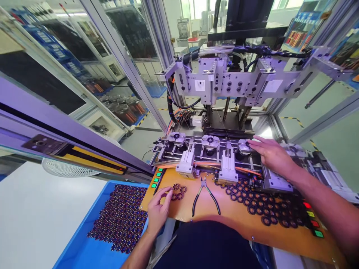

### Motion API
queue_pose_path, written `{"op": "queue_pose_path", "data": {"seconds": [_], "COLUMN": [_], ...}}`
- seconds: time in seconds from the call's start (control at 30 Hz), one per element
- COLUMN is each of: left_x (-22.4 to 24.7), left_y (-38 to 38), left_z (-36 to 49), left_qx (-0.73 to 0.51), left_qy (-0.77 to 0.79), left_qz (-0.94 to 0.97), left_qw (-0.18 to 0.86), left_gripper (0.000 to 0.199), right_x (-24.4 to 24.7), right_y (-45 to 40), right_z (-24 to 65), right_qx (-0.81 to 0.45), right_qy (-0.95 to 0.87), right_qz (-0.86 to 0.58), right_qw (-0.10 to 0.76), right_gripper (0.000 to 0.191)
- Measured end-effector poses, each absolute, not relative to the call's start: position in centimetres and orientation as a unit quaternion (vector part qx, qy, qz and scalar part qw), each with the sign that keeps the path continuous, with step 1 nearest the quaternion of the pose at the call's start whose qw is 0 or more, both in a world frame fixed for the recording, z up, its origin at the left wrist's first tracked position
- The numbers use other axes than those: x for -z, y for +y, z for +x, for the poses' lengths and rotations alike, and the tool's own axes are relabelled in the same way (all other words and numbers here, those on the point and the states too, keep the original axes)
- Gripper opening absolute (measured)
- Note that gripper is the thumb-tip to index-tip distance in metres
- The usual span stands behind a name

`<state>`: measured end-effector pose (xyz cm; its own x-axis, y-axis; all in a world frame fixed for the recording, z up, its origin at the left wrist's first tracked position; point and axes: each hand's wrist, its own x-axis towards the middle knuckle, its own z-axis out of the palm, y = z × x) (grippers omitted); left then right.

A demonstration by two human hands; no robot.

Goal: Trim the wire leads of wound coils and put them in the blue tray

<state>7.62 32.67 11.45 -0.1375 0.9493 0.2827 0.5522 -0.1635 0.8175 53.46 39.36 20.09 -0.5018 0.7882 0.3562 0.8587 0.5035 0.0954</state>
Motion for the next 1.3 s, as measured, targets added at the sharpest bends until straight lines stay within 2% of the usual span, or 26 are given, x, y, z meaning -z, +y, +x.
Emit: {"op": "queue_pose_path", "data": {"seconds": [0.37, 0.6, 0.67, 0.8, 0.9, 0.97, 1.17, 1.3], "left_x": [-11.8, -12.2, -12.5, -12.7, -12.1, -11.7, -11.9, -13.2], "left_y": [31.2, 30.5, 30.3, 29.4, 28.5, 28.0, 28.2, 29.2], "left_z": [7.6, 9.3, 9.9, 9.6, 8.6, 8.0, 9.4, 12.0], "left_qx": [-0.443, -0.425, -0.422, -0.418, -0.411, -0.401, -0.382, -0.372], "left_qy": [0.592, 0.548, 0.529, 0.516, 0.525, 0.534, 0.524, 0.476], "left_qz": [0.632, 0.673, 0.689, 0.701, 0.698, 0.695, 0.705, 0.735], "left_qw": [0.233, 0.258, 0.262, 0.259, 0.261, 0.267, 0.287, 0.309], "left_gripper": [0.028, 0.026, 0.025, 0.023, 0.021, 0.021, 0.02, 0.019], "right_x": [-19.6, -20.3, -21.2, -21.6, -19.1, -16.4, -9.5, -7.9], "right_y": [39.4, 40.5, 39.3, 31.7, 23.9, 19.6, 14.6, 14.9], "right_z": [52.1, 50.2, 49.9, 49.4, 48.5, 47.7, 45.6, 45.1], "right_qx": [0.12, 0.134, 0.158, 0.225, 0.259, 0.238, 0.137, 0.088], "right_qy": [-0.83, -0.821, -0.807, -0.751, -0.701, -0.695, -0.678, -0.658], "right_qz": [-0.527, -0.541, -0.549, -0.574, -0.598, -0.615, -0.672, -0.698], "right_qw": [0.14, 0.126, 0.148, 0.236, 0.291, 0.287, 0.264, 0.267], "right_gripper": [0.049, 0.004, 0.008, 0.04, 0.054, 0.054, 0.021, 0.015]}}
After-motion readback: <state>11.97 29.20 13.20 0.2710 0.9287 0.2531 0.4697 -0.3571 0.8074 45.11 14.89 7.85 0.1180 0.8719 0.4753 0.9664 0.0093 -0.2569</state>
